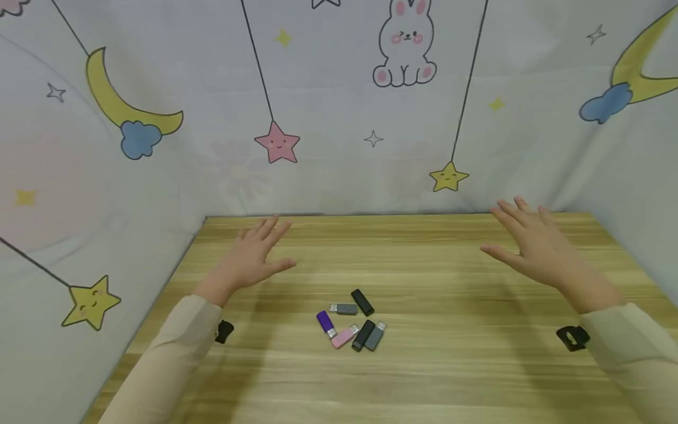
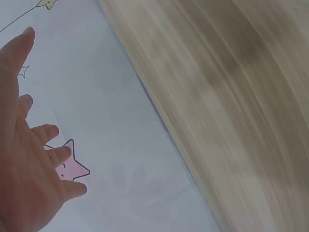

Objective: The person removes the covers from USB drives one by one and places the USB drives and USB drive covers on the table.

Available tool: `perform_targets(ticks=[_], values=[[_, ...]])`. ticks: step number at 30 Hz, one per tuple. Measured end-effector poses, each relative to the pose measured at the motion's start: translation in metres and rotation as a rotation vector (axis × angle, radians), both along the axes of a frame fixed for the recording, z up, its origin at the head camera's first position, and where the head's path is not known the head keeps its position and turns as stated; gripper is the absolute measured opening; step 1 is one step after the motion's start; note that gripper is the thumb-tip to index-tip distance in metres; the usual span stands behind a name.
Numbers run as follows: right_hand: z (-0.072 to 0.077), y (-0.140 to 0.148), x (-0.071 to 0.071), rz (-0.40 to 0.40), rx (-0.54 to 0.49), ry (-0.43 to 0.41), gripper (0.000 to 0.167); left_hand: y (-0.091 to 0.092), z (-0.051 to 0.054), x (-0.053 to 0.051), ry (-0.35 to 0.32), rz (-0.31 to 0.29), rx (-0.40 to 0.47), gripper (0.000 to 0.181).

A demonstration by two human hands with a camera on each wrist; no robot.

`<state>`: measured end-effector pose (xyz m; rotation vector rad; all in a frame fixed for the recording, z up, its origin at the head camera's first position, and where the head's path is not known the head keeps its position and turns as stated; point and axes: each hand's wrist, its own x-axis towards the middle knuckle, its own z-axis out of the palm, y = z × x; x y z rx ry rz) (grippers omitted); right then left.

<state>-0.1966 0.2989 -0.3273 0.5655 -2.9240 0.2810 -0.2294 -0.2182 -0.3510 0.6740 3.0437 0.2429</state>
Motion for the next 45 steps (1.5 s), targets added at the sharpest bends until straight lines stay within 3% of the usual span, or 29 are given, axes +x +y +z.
perform_targets(ticks=[5, 10, 24, 33, 45], values=[[0.006, -0.028, 0.000, 0.071, -0.053, 0.040, 0.079, 0.014, 0.006, 0.000, -0.028, -0.082, 0.123, 0.084], [0.004, -0.059, -0.001, 0.149, -0.099, 0.081, 0.075, 0.027, 0.006, 0.000, -0.013, -0.135, 0.172, 0.083], [-0.014, -0.126, 0.002, 0.306, -0.170, 0.149, 0.072, 0.052, -0.006, -0.001, -0.020, -0.202, 0.316, 0.074], [-0.029, -0.154, 0.007, 0.309, -0.220, 0.082, 0.069, 0.071, -0.022, -0.003, -0.023, -0.254, 0.347, 0.071], [-0.051, -0.177, 0.010, 0.295, -0.270, -0.066, 0.068, 0.089, -0.035, -0.001, -0.139, -0.256, 0.350, 0.069]])
